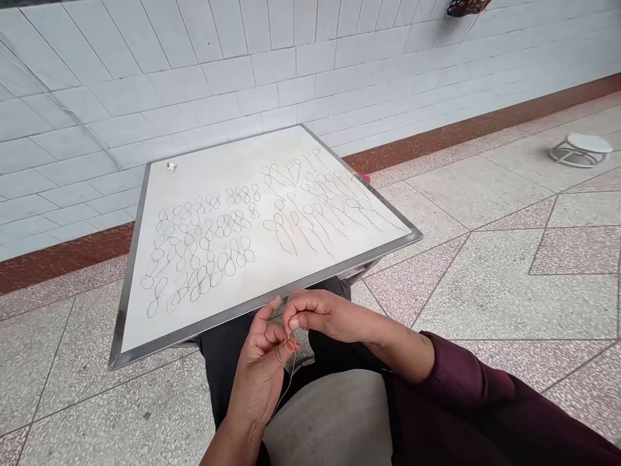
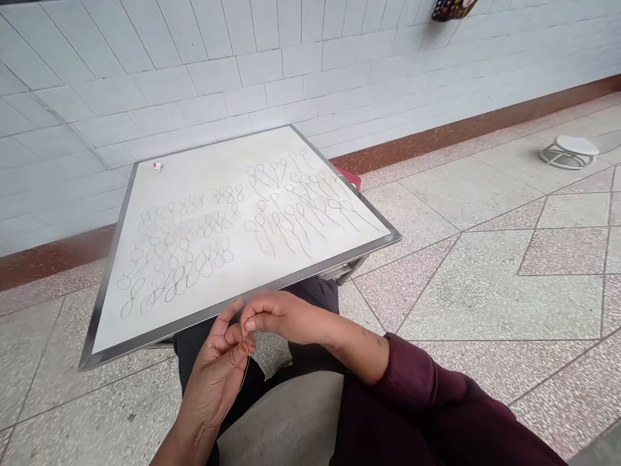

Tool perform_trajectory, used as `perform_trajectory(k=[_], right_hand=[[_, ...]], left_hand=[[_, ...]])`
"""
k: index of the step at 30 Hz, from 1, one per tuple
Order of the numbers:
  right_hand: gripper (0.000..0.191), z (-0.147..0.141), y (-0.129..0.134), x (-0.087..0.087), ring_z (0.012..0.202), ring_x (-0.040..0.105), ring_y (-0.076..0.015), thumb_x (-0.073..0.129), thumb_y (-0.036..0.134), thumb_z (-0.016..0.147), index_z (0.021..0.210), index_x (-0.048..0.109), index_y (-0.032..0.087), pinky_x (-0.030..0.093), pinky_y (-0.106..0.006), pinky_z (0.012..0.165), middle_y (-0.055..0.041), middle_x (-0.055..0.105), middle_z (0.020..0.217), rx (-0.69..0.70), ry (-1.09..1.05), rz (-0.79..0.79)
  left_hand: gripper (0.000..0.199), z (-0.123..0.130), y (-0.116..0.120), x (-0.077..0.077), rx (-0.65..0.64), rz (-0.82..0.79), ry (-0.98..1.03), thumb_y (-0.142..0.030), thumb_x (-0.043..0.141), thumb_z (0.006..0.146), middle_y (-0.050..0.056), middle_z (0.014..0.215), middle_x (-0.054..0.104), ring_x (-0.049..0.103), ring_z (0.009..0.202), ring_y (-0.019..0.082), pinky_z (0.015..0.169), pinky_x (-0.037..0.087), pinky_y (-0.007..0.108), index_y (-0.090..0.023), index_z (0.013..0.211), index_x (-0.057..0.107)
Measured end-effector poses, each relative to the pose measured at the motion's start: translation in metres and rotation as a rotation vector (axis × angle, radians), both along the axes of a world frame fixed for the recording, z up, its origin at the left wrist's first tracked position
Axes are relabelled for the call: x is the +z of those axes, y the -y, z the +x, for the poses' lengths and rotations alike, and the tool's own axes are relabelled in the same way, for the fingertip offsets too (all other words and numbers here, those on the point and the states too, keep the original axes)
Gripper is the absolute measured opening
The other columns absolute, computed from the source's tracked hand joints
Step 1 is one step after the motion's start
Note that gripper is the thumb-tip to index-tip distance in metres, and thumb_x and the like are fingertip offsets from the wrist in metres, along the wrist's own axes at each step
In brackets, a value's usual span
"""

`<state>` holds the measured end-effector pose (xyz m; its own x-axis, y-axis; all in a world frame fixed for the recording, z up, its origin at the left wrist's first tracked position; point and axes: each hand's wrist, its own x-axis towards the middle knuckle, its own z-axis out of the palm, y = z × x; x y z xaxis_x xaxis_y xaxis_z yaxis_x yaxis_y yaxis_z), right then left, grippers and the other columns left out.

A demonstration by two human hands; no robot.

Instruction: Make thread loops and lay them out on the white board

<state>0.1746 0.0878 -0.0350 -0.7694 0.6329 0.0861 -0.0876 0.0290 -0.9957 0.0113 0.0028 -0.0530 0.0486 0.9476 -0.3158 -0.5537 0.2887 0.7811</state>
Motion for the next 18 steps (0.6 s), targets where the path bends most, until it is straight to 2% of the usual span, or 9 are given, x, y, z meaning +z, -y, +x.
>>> perform_trajectory(k=[4, 9, 14, 18], right_hand=[[0.024, 0.005, -0.002, 0.006, 0.081, 0.06, -0.0158, 0.055, 0.031, 0.097, 0.08, 0.069, 0.021, 0.047, -0.031, 0.075, -0.0012, 0.064, 0.086, 0.055, 0.066, 0.1], [0.018, 0.008, -0.003, 0.013, 0.08, 0.059, -0.014, 0.058, 0.024, 0.096, 0.084, 0.071, 0.021, 0.046, -0.027, 0.075, -0.0004, 0.063, 0.088, 0.039, 0.171, 0.208], [0.015, 0.004, -0.003, 0.015, 0.08, 0.059, -0.0133, 0.06, 0.025, 0.096, 0.086, 0.072, 0.021, 0.047, -0.025, 0.074, 0.0004, 0.063, 0.083, 0.04, 0.156, 0.205], [0.012, 0.002, -0.004, 0.013, 0.078, 0.059, -0.0108, 0.066, 0.024, 0.093, 0.084, 0.072, 0.018, 0.046, -0.023, 0.074, 0.0, 0.064, 0.088, 0.06, 0.113, 0.15]], left_hand=[[0.059, 0.001, 0.004, 0.001, -0.064, 0.012, -0.028, -0.021, 0.084, 0.071, -0.004, 0.066, 0.063, 0.057, 0.069, 0.013, 0.079, 0.046, 0.028, -0.028, 0.127, 0.066], [0.07, -0.002, 0.006, -0.004, -0.053, 0.021, -0.097, -0.018, 0.082, 0.073, -0.003, 0.07, 0.066, 0.061, 0.074, 0.015, 0.088, 0.048, 0.034, -0.03, 0.138, 0.058], [0.076, -0.007, 0.008, -0.004, -0.083, 0.036, -0.157, -0.018, 0.08, 0.076, -0.004, 0.071, 0.066, 0.063, 0.076, 0.015, 0.09, 0.05, 0.036, -0.033, 0.145, 0.051], [0.067, -0.007, 0.013, -0.002, -0.101, 0.095, -0.224, -0.019, 0.076, 0.082, -0.006, 0.072, 0.066, 0.064, 0.077, 0.013, 0.094, 0.048, 0.033, -0.035, 0.142, 0.053]])
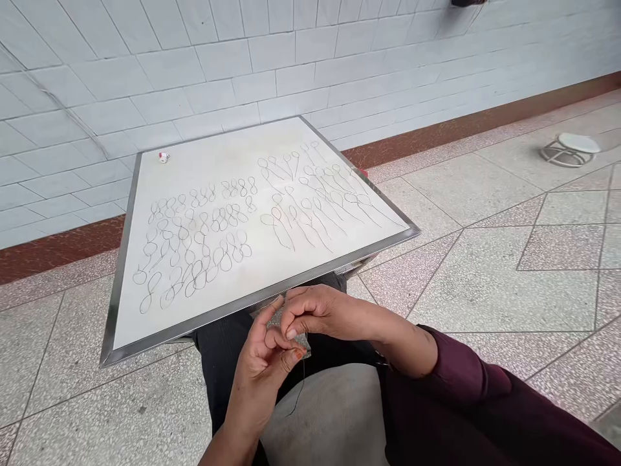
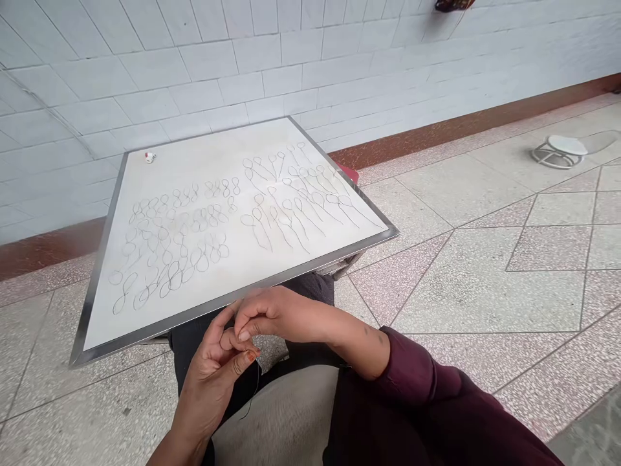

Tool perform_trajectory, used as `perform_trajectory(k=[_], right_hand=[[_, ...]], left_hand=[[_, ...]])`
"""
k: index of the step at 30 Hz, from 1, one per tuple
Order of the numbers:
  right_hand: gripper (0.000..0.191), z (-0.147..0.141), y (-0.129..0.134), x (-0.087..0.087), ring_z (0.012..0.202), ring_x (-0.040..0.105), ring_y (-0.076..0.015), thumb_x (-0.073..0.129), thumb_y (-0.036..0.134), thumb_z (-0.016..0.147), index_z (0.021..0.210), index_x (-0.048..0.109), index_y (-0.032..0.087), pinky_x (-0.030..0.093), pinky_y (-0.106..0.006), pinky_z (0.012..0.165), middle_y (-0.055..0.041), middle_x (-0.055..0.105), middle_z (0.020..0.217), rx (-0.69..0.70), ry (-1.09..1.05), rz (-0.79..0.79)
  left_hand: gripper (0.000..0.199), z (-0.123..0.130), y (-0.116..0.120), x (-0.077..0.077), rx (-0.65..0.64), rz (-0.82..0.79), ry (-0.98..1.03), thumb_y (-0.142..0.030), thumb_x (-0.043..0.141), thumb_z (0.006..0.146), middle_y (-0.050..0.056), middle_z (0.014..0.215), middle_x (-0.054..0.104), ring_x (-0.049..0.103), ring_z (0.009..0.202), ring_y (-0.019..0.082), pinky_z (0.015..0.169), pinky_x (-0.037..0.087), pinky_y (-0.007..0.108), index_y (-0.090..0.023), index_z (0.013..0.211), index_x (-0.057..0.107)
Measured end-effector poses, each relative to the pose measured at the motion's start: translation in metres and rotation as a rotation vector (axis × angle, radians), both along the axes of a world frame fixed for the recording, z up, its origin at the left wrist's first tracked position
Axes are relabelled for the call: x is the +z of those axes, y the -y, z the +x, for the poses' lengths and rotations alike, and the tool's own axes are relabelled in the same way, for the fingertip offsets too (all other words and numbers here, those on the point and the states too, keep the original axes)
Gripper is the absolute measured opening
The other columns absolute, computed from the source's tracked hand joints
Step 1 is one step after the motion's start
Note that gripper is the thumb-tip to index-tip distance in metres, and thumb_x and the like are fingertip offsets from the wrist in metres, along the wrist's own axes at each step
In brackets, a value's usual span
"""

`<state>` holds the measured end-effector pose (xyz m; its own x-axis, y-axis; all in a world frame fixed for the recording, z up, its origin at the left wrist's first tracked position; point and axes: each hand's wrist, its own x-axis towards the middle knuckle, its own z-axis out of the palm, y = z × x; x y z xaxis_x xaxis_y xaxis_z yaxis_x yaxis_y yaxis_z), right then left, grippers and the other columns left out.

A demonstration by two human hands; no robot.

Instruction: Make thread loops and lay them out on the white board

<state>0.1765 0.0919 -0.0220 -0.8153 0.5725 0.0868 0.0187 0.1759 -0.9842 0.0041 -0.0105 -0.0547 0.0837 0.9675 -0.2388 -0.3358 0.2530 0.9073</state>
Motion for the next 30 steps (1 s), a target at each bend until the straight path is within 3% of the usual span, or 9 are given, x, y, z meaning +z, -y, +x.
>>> perform_trajectory(k=[3, 8, 14, 22, 25, 30], right_hand=[[0.015, 0.0, -0.001, -0.002, 0.077, 0.059, -0.0111, 0.066, 0.03, 0.093, 0.086, 0.072, 0.018, 0.047, -0.023, 0.073, 0.0002, 0.064, 0.084, -0.023, -0.023, -0.086], [0.034, 0.0, 0.003, -0.007, 0.074, 0.056, -0.0111, 0.049, 0.046, 0.102, 0.1, 0.066, 0.016, 0.047, -0.026, 0.073, -0.0015, 0.063, 0.083, -0.103, -0.096, -0.218], [0.031, -0.007, 0.011, -0.013, 0.071, 0.054, -0.0108, 0.057, 0.044, 0.098, 0.089, 0.065, 0.015, 0.043, -0.025, 0.068, 0.0011, 0.059, 0.077, -0.114, -0.125, -0.224], [0.033, -0.019, 0.025, -0.018, 0.066, 0.048, -0.0095, 0.067, 0.046, 0.091, 0.082, 0.063, 0.015, 0.04, -0.024, 0.066, 0.0027, 0.054, 0.071, -0.211, -0.295, -0.5], [0.034, -0.021, 0.027, -0.018, 0.067, 0.048, -0.0096, 0.064, 0.048, 0.093, 0.084, 0.063, 0.015, 0.04, -0.024, 0.067, 0.0022, 0.055, 0.073, -0.253, -0.321, -0.478], [0.033, -0.022, 0.028, -0.016, 0.074, 0.054, -0.0114, 0.056, 0.048, 0.098, 0.103, 0.063, 0.016, 0.043, -0.027, 0.072, -0.0008, 0.06, 0.083, -0.176, -0.34, -0.414]], left_hand=[[0.057, 0.0, 0.003, -0.002, 0.082, 0.051, -0.023, -0.02, 0.075, 0.084, -0.006, 0.075, 0.065, 0.063, 0.079, 0.012, 0.092, 0.048, 0.03, -0.036, 0.136, 0.058], [0.059, 0.001, 0.001, -0.004, 0.223, 0.08, 0.06, -0.02, 0.076, 0.082, -0.006, 0.072, 0.063, 0.061, 0.079, 0.012, 0.091, 0.049, 0.031, -0.034, 0.137, 0.058], [0.055, 0.004, 0.001, 0.0, 0.2, 0.096, 0.077, -0.021, 0.076, 0.083, -0.006, 0.071, 0.064, 0.061, 0.08, 0.011, 0.097, 0.045, 0.031, -0.035, 0.134, 0.06], [0.042, 0.003, 0.003, 0.003, 0.198, 0.149, 0.059, -0.021, 0.081, 0.078, -0.005, 0.068, 0.063, 0.059, 0.074, 0.011, 0.088, 0.047, 0.026, -0.03, 0.117, 0.069], [0.033, 0.005, 0.001, 0.005, 0.256, 0.163, 0.086, -0.021, 0.083, 0.075, -0.005, 0.068, 0.063, 0.061, 0.078, 0.012, 0.091, 0.047, 0.028, -0.028, 0.105, 0.072], [0.05, 0.004, -0.001, 0.006, 0.378, 0.151, 0.123, -0.023, 0.084, 0.074, -0.006, 0.067, 0.065, 0.064, 0.074, 0.012, 0.094, 0.049, 0.034, -0.03, 0.12, 0.068]])
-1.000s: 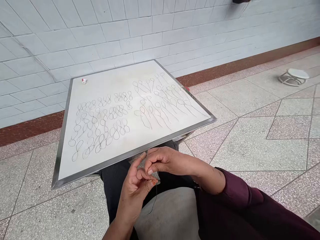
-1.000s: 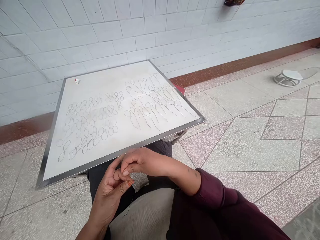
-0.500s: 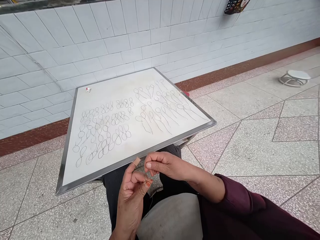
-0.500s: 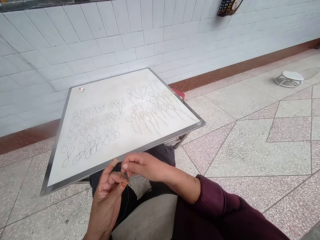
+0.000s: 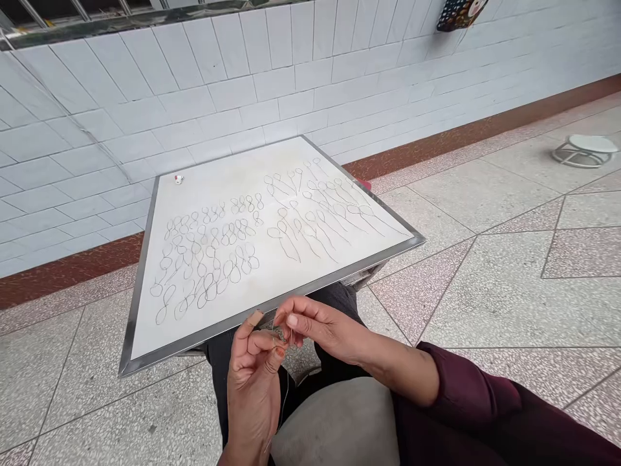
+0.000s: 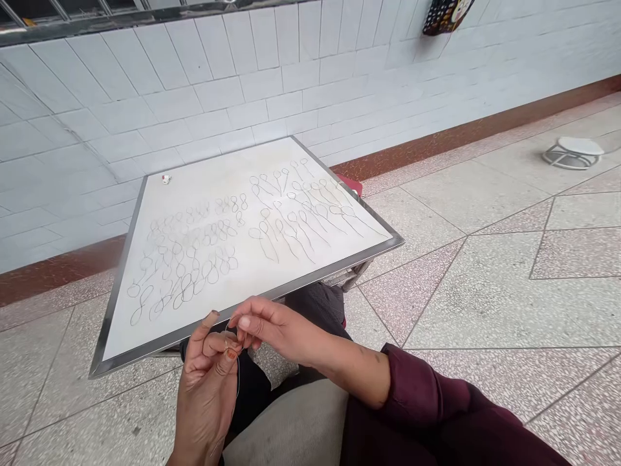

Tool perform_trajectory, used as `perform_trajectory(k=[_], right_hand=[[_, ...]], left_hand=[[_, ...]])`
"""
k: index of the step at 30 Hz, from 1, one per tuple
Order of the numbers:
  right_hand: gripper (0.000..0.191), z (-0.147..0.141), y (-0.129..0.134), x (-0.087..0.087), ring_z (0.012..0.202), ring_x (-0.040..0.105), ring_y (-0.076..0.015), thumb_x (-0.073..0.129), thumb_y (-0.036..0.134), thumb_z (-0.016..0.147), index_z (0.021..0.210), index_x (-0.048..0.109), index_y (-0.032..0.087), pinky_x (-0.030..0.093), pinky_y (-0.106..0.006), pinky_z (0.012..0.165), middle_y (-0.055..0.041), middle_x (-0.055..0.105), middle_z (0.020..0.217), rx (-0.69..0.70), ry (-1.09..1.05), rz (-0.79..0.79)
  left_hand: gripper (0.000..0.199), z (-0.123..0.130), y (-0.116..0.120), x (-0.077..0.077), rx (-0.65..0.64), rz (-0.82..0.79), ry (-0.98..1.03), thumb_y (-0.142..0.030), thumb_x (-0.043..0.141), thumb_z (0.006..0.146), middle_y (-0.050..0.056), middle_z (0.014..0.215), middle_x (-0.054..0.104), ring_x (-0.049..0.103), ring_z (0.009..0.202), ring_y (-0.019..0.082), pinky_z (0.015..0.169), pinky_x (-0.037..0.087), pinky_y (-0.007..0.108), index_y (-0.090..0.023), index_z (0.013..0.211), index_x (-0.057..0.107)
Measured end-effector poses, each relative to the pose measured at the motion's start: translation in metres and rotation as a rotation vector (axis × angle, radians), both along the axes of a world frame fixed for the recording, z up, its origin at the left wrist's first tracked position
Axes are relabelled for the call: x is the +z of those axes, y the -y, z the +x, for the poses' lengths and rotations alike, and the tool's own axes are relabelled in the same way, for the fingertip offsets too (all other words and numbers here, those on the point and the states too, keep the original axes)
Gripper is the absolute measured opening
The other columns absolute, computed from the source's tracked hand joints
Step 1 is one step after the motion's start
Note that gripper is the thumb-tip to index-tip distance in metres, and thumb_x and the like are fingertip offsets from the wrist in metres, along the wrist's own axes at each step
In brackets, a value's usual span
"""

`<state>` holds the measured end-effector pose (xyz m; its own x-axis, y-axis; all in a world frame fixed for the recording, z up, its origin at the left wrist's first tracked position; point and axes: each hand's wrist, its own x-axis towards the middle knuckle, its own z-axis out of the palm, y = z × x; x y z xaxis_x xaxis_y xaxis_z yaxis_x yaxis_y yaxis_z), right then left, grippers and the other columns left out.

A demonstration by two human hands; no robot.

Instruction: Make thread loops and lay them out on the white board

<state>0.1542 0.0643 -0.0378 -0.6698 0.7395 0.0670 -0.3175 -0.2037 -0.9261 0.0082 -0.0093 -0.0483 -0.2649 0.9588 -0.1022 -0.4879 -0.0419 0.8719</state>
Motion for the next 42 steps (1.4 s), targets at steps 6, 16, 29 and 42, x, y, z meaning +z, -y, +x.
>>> perform_trajectory(k=[6, 16, 29, 42], right_hand=[[0.025, -0.004, 0.001, -0.007, 0.068, 0.051, -0.0104, 0.059, 0.042, 0.098, 0.101, 0.061, 0.017, 0.044, -0.027, 0.069, 0.0024, 0.057, 0.075, -0.048, 0.005, 0.017], [0.013, -0.004, 0.003, 0.002, 0.069, 0.053, -0.0116, 0.055, 0.028, 0.096, 0.097, 0.065, 0.019, 0.044, -0.025, 0.065, 0.0017, 0.059, 0.078, -0.277, 0.245, 0.297], [0.016, 0.002, -0.001, 0.009, 0.084, 0.068, -0.0145, 0.056, 0.019, 0.096, 0.102, 0.071, 0.021, 0.053, -0.025, 0.075, -0.003, 0.075, 0.092, -0.394, 0.338, 0.702], [0.021, 0.002, -0.006, -0.001, 0.084, 0.066, -0.0155, 0.053, 0.028, 0.102, 0.11, 0.07, 0.02, 0.055, -0.028, 0.076, -0.0046, 0.074, 0.092, -0.368, 0.328, 0.961]], left_hand=[[0.054, -0.001, -0.001, -0.001, -0.039, 0.015, -0.027, -0.022, 0.084, 0.074, -0.006, 0.069, 0.066, 0.065, 0.073, 0.012, 0.091, 0.05, 0.033, -0.03, 0.124, 0.066], [0.046, 0.002, -0.002, -0.004, 0.056, -0.046, -0.203, -0.022, 0.082, 0.076, -0.005, 0.074, 0.066, 0.064, 0.077, 0.011, 0.087, 0.051, 0.026, -0.028, 0.12, 0.067], [0.05, -0.011, 0.005, 0.024, -0.126, -0.136, -0.432, -0.035, 0.079, 0.079, 0.001, 0.085, 0.072, 0.069, 0.086, 0.019, 0.09, 0.054, 0.035, -0.026, 0.126, 0.065], [0.066, -0.01, -0.005, 0.023, -0.112, -0.253, -0.434, -0.035, 0.084, 0.071, -0.003, 0.071, 0.071, 0.067, 0.074, 0.017, 0.081, 0.054, 0.032, -0.026, 0.132, 0.061]])
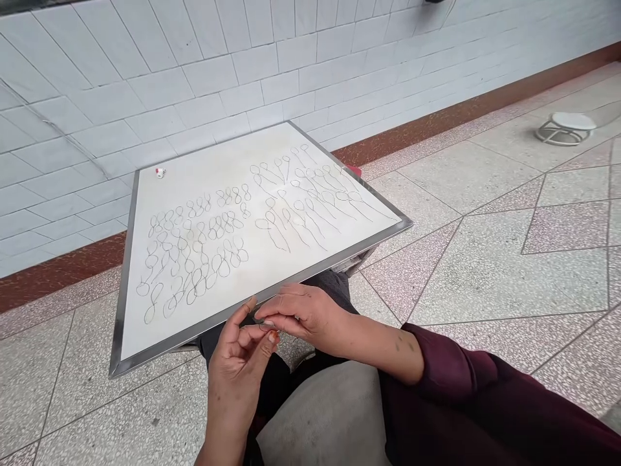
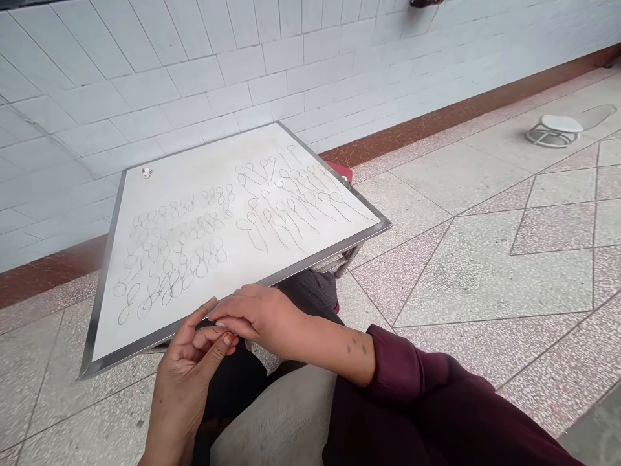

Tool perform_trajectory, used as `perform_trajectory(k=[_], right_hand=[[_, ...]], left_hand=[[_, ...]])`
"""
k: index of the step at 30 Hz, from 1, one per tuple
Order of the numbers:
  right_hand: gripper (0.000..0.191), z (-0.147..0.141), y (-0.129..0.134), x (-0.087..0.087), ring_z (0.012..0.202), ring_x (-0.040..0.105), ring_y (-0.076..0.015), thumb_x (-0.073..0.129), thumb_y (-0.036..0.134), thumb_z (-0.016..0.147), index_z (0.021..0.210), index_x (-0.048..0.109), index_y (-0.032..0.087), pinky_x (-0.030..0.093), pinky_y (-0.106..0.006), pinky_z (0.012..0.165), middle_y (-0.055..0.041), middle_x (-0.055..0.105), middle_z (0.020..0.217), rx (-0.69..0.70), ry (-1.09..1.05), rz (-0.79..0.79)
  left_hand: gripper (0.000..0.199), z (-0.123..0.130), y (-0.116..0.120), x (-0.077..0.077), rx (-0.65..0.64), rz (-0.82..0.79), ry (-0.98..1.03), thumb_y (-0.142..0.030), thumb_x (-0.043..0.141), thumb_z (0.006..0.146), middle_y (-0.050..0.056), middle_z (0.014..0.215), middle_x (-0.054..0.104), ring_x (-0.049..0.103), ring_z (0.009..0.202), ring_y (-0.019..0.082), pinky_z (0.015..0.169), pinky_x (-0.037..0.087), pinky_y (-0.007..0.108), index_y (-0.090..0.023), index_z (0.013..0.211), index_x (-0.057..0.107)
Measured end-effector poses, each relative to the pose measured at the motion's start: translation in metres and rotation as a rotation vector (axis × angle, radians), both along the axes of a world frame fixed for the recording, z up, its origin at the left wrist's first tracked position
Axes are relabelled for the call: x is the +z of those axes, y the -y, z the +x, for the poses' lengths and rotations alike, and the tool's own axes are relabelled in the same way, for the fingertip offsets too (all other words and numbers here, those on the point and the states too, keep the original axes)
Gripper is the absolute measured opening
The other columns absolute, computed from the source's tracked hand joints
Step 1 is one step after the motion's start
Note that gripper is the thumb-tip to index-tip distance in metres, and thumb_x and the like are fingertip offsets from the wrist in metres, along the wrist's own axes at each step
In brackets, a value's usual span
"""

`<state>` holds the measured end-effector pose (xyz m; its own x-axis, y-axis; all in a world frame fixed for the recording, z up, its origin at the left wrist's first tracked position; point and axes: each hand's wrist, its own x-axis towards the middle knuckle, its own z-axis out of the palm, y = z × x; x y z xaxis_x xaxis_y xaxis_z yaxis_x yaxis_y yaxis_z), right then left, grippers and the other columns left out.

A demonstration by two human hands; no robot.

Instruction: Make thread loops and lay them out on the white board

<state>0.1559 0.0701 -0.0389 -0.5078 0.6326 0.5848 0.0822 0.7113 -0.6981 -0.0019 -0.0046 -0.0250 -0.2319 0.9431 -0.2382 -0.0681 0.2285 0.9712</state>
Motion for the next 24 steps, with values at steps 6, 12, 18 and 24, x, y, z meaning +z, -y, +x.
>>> perform_trajectory(k=[6, 12, 18, 24], right_hand=[[0.024, 0.001, -0.004, 0.0, 0.088, 0.065, -0.0156, 0.049, 0.031, 0.104, 0.11, 0.07, 0.021, 0.054, -0.029, 0.08, -0.0042, 0.074, 0.092, 0.019, 0.088, -0.019], [0.021, 0.002, -0.005, 0.004, 0.086, 0.065, -0.0154, 0.051, 0.029, 0.103, 0.108, 0.069, 0.019, 0.054, -0.028, 0.08, -0.0041, 0.073, 0.09, 0.049, 0.077, -0.008], [0.019, -0.002, -0.008, -0.003, 0.091, 0.066, -0.0166, 0.056, 0.033, 0.101, 0.109, 0.069, 0.022, 0.053, -0.03, 0.082, -0.0041, 0.074, 0.095, 0.01, 0.052, -0.097], [0.019, -0.006, -0.007, -0.015, 0.074, 0.062, -0.0149, 0.067, 0.039, 0.094, 0.097, 0.066, 0.02, 0.05, -0.025, 0.067, -0.0024, 0.069, 0.083, -0.106, 0.063, -0.248]], left_hand=[[0.07, 0.001, -0.002, -0.002, 0.005, -0.008, -0.04, -0.037, 0.082, 0.072, -0.001, 0.079, 0.074, 0.067, 0.077, 0.019, 0.08, 0.054, 0.035, -0.027, 0.137, 0.059], [0.068, -0.005, -0.006, -0.005, -0.036, 0.005, -0.034, -0.033, 0.084, 0.072, -0.003, 0.075, 0.071, 0.066, 0.072, 0.016, 0.08, 0.055, 0.034, -0.027, 0.135, 0.06], [0.069, -0.001, -0.009, -0.005, 0.011, 0.007, 0.056, -0.03, 0.086, 0.068, -0.003, 0.07, 0.071, 0.066, 0.067, 0.016, 0.079, 0.056, 0.034, -0.023, 0.132, 0.062], [0.062, 0.0, -0.011, -0.007, 0.236, 0.114, 0.115, -0.028, 0.086, 0.071, -0.006, 0.069, 0.07, 0.065, 0.066, 0.011, 0.082, 0.055, 0.028, -0.023, 0.128, 0.063]])
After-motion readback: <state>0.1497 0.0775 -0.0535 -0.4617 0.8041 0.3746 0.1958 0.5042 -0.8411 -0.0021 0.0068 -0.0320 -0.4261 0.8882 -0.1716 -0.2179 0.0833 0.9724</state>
